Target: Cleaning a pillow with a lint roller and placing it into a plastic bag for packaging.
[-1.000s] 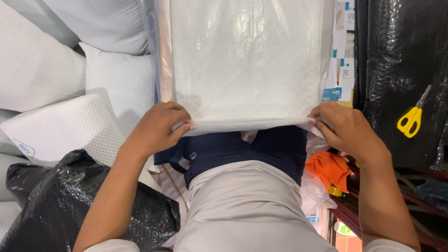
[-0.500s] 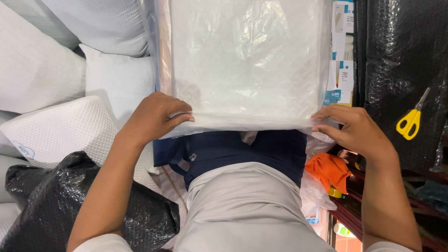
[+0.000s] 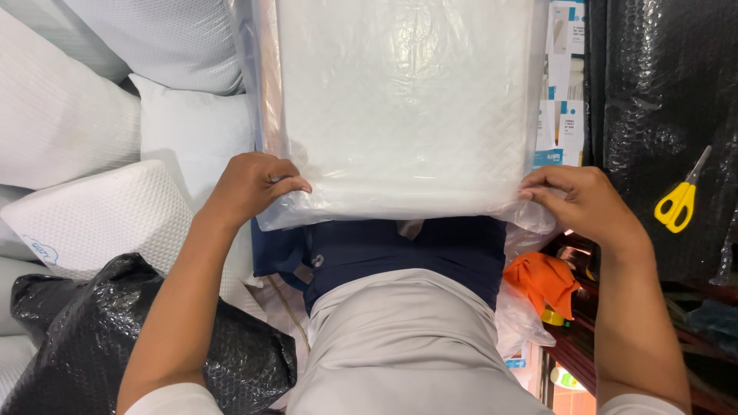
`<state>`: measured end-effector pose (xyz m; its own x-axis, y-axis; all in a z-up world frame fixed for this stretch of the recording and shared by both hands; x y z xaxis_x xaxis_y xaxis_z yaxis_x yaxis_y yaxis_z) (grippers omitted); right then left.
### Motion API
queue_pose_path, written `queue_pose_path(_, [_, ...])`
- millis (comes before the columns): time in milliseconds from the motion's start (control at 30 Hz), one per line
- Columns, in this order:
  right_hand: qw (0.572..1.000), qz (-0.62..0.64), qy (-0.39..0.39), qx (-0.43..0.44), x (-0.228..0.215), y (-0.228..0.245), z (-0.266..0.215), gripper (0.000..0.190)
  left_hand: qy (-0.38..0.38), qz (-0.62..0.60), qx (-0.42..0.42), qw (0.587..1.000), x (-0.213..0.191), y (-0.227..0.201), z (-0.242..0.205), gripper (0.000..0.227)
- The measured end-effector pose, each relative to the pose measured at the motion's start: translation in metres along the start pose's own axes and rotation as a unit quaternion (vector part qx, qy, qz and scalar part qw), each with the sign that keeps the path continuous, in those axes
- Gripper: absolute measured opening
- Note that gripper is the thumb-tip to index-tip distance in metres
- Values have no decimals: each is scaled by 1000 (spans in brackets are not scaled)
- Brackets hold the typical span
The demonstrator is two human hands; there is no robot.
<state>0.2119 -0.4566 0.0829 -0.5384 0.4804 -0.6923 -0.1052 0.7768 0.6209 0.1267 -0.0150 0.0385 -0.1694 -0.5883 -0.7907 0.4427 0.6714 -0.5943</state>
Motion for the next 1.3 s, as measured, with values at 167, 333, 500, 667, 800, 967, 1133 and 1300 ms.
queue_pose_path(167, [999,35,7,-23,-4,1,6,9,14,-70,-42,997,-7,-2,12,18])
queue_pose_path(333, [998,37,-37,-21,-4,3,9,5,27,-92,-93,991,-8,0,15,20])
queue_pose_path(500, [996,78,-42,-12,-9,7,5,6,-5,-94,-120,988,-13,0,8,16])
queue_pose_path(667, [996,88,-11,8,-6,-8,11,10,-15,-112,-139,984,-9,8,5,14])
queue_pose_path(800, [995,95,-31,11,-8,-11,12,8,-22,-162,-168,972,-9,8,8,15])
queue_pose_path(967, [991,108,-81,23,-9,-16,12,7,-37,-236,-195,951,-1,15,7,12])
queue_pose_path(1133, [988,115,-102,11,-4,-31,19,4,-56,-297,-210,930,8,24,3,15])
queue_pose_path(1300, [979,173,-48,91,8,-62,25,10,-43,-160,-148,975,9,28,4,29])
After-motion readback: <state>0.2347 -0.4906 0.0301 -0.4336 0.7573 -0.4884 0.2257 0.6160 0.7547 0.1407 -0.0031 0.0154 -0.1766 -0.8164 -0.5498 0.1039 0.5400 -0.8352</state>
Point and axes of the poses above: each hand's wrist, its own z-axis towards the middle knuckle, its own x-axis out of the palm, y = z × x, the point moved 8 cm from there along z, towards the middle knuckle, and after that the axes turned 13 degrees about x, right-handed, at the moved point
